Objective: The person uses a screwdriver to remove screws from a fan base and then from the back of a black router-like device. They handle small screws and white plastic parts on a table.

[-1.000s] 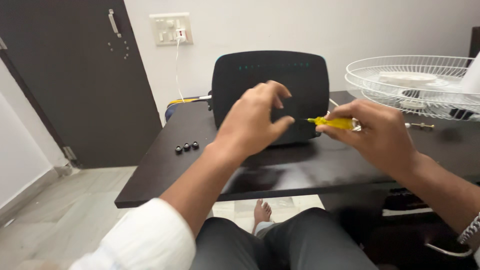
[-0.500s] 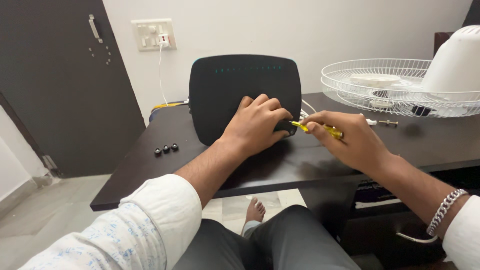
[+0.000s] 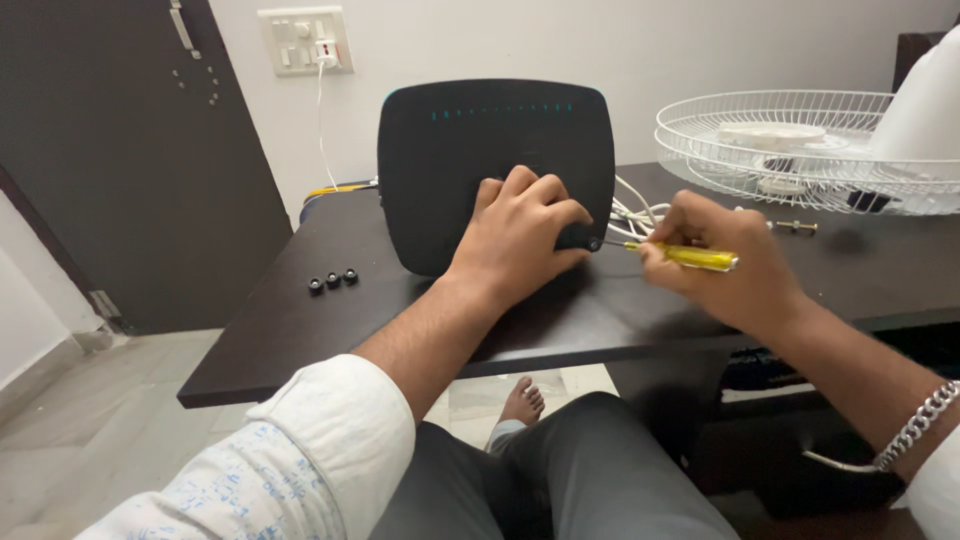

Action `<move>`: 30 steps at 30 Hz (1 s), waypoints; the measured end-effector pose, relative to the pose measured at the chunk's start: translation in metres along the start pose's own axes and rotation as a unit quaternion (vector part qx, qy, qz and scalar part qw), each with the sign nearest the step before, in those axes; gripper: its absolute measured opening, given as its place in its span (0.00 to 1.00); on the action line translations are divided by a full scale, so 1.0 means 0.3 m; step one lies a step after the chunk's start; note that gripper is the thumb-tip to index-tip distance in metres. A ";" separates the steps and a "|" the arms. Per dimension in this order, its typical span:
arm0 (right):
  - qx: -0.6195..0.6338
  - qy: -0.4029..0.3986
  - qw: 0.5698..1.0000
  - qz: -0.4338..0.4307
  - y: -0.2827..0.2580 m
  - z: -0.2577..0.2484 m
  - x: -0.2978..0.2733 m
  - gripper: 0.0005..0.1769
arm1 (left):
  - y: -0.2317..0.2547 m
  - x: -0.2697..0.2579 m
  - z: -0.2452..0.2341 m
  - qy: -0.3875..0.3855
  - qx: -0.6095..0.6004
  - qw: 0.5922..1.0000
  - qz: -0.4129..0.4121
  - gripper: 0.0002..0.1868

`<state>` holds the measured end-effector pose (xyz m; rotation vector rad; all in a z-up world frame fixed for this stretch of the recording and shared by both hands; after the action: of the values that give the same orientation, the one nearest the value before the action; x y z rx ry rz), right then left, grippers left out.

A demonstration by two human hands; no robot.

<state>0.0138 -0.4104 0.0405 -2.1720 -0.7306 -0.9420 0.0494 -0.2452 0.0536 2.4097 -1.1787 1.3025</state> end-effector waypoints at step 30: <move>-0.098 -0.057 0.993 -0.024 -0.067 0.037 0.020 0.15 | 0.019 0.016 0.047 0.008 0.000 1.000 -0.003 0.09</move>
<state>0.0079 -0.3882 0.0461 -2.4061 -0.7769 -0.9548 0.0558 -0.2586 0.0476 2.3960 -1.1648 1.3187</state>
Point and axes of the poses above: each hand's wrist, its own x-axis towards the middle knuckle, its own z-axis out of the palm, y = z × x, the point moved 9 cm from there along x, towards the middle knuckle, and after that the axes turned 3 degrees about x, right-handed, at the moved point
